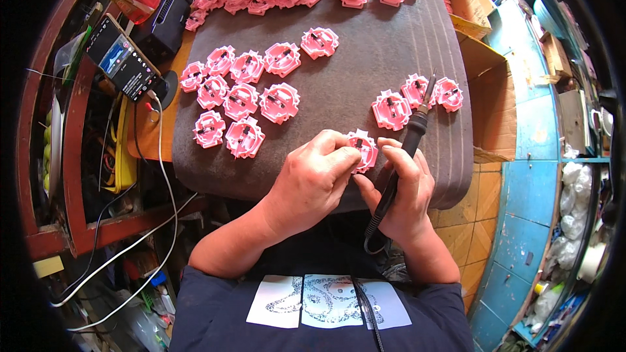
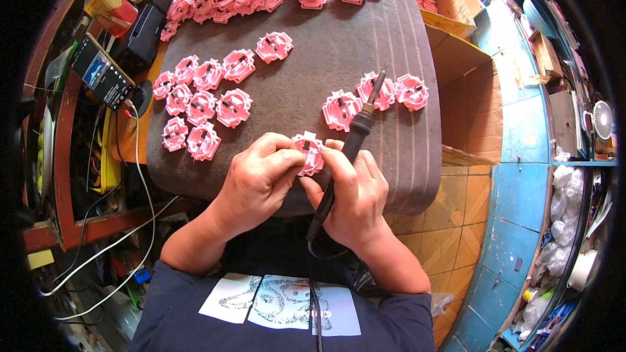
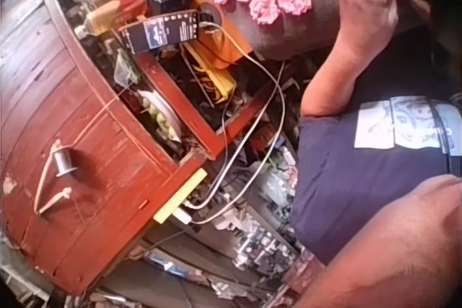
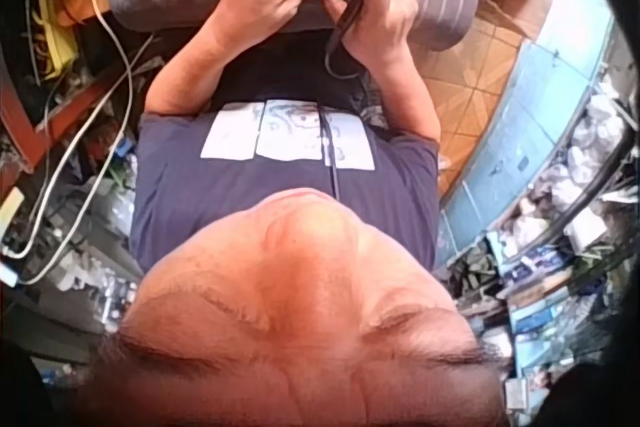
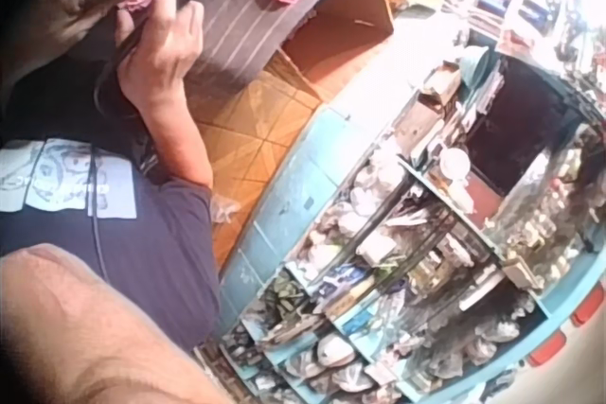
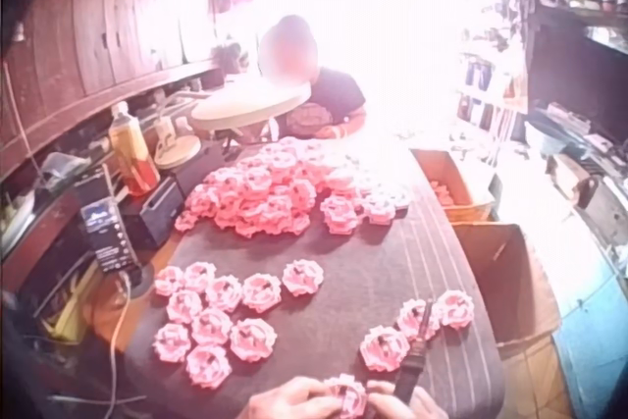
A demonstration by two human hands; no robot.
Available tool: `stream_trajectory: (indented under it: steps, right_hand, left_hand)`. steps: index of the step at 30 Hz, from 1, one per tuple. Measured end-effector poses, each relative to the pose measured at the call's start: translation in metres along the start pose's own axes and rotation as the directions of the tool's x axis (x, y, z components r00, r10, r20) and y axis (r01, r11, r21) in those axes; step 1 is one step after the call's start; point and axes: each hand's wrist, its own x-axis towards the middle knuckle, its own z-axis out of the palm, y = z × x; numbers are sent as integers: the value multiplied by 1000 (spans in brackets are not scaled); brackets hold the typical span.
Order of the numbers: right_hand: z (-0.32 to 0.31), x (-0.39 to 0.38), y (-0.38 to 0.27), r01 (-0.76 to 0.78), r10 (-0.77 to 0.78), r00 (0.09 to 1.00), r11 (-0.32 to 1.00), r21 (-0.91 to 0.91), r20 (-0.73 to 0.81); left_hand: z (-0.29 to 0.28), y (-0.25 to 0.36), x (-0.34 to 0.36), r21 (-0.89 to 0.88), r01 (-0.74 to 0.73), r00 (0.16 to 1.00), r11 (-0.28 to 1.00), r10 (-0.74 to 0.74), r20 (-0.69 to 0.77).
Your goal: The person uses a soldering iron to attach small components to pink plastic parts on a workbench. They handle each part one at a time, applying heat to specific points and placing finished pieces aside.
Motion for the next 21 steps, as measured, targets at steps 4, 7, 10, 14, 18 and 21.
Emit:
stream_trajectory:
  steps: [4,7,10,14,18,21]
  right_hand:
    - [2,-1,2,10,-10,1000,1000,2,-8]
    - [3,-2,1,-5,5,1000,1000,14,-6]
    - [2,-1,0,-8,8,1000,1000,-14,2]
    - [3,1,0,6,-6,1000,1000,-21,-1]
    - [4,0,1,10,-10,1000,999,-32,-9]
    - [5,0,1,11,-11,1000,1000,-27,-13]
  left_hand:
    - [-1,1,1,-14,-4,1000,1000,4,-4]
    - [0,0,0,-16,-2,1000,1000,2,1]
    - [0,0,1,-11,-4,1000,1000,4,0]
    - [-1,0,1,-4,-9,1000,1000,9,-6]
    - [-1,1,1,-7,-8,1000,1000,8,-4]
    - [-1,0,1,-5,-6,1000,1000,6,-3]
